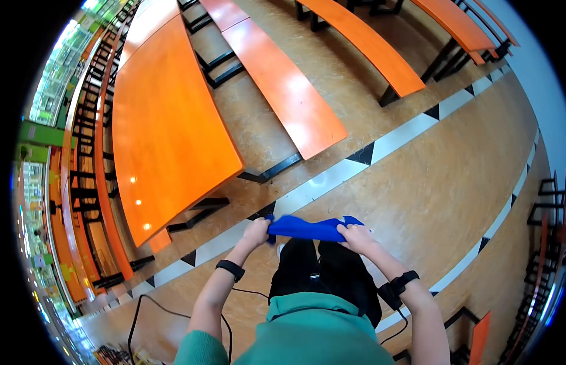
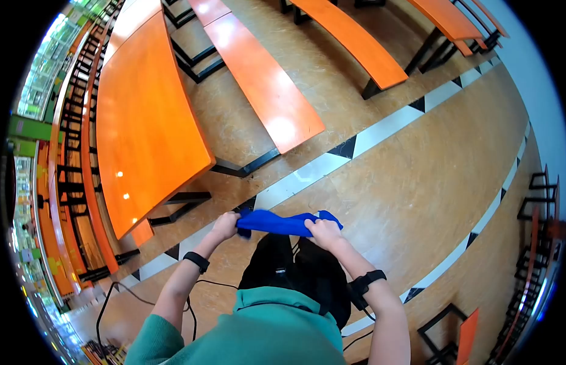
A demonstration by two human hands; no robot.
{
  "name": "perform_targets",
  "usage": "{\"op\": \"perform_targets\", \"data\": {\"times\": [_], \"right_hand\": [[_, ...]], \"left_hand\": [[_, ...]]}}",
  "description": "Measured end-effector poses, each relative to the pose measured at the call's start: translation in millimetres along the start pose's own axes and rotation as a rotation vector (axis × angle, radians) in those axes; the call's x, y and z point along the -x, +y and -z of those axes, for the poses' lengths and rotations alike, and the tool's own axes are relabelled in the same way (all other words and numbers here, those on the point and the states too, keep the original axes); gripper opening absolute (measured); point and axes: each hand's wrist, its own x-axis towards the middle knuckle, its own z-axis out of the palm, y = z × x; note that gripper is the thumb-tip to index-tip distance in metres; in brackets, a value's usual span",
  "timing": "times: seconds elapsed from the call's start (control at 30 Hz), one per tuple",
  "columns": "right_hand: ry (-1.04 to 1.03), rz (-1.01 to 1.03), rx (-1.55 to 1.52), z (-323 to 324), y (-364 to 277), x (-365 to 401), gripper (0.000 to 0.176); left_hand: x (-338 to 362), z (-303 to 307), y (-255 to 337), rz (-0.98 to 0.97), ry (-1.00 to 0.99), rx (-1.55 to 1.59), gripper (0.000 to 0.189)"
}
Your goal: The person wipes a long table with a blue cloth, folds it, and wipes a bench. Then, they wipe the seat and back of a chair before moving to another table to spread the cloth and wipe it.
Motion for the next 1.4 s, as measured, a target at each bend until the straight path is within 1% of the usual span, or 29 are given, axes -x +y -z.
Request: {"op": "perform_targets", "data": {"times": [0.03,0.1,0.13,0.2,0.27,0.3,0.4,0.43,0.5,0.53,0.57,0.6,0.63,0.67,0.7,0.77,0.8,0.83,0.9,0.93,1.0,1.03,1.07,1.1,1.17,1.23,1.3,1.37,1.4], "right_hand": [[-0.014,-0.005,0.005,3,17,-2,0.035],[-0.012,0.002,0.005,10,45,-11,0.034],[-0.046,-0.029,0.042,16,55,-19,0.034],[-0.087,-0.013,0.064,26,74,-38,0.041],[-0.154,0.007,0.038,37,89,-61,0.048],[-0.191,0.028,0.029,54,90,-75,0.048],[-0.219,0.034,0.014,71,114,-126,0.044],[-0.216,0.039,0.032,74,129,-153,0.042],[-0.219,0.052,0.124,91,155,-198,0.041],[-0.233,0.061,0.186,110,160,-226,0.041],[-0.232,0.070,0.242,129,164,-257,0.041],[-0.164,0.032,0.251,150,169,-289,0.041],[-0.106,-0.012,0.258,168,177,-316,0.041],[0.032,0.023,0.231,180,193,-345,0.042],[0.080,-0.054,0.219,217,174,-366,0.044],[0.384,0.071,0.068,228,188,-418,0.051],[0.466,0.141,0.098,226,193,-442,0.056],[0.553,0.216,0.126,221,198,-466,0.061],[0.557,0.279,0.214,202,213,-517,0.063],[0.535,0.294,0.251,183,222,-523,0.065],[0.371,0.276,0.387,141,241,-541,0.063],[0.279,0.264,0.453,112,253,-542,0.062],[0.287,0.291,0.477,74,271,-538,0.060],[0.407,0.275,0.430,63,268,-523,0.055],[0.378,0.212,0.392,49,263,-487,0.051],[0.177,0.255,0.292,44,276,-437,0.048],[0.016,0.316,0.265,35,285,-381,0.046],[-0.196,0.394,0.211,26,295,-328,0.044],[-0.455,0.397,0.209,27,297,-309,0.042]], "left_hand": [[-1,8,19,-0.013,0.087,0.048,0.021],[-8,6,35,-0.032,0.158,0.027,0.029],[-12,7,41,-0.016,0.181,0.036,0.033],[-23,11,54,0.018,0.237,0.057,0.041],[-43,6,47,-0.034,0.247,0.102,0.039],[-57,9,43,-0.062,0.258,0.121,0.037],[-114,19,26,0.089,0.247,0.310,0.037],[-139,24,26,0.186,0.326,0.368,0.032],[-190,33,14,0.315,0.362,0.459,0.030],[-216,35,10,0.355,0.475,0.478,0.026],[-238,61,14,0.465,0.563,0.495,0.025],[-263,83,11,0.464,0.664,0.480,0.024],[-290,89,-4,0.457,0.703,0.432,0.027],[-305,126,2,0.495,0.707,0.417,0.030],[-329,139,-9,0.459,0.809,0.393,0.035],[-362,179,-17,0.424,0.865,0.365,0.050],[-380,190,-18,0.421,0.926,0.334,0.055],[-400,190,-25,0.448,0.918,0.320,0.057],[-437,168,-49,0.327,0.939,0.153,0.055],[-443,142,-52,0.319,0.839,0.103,0.054],[-464,105,-65,0.273,0.686,-0.018,0.052],[-461,87,-58,0.306,0.540,-0.050,0.050],[-454,60,-50,0.341,0.543,-0.035,0.051],[-448,36,-41,0.379,0.554,-0.023,0.053],[-427,9,-8,0.477,0.623,0.090,0.056],[-403,-33,27,0.530,0.631,0.149,0.058],[-365,-67,61,0.569,0.545,0.179,0.058],[-329,-88,99,0.635,0.426,0.224,0.051],[-308,-116,113,0.610,0.307,0.296,0.045]]}}
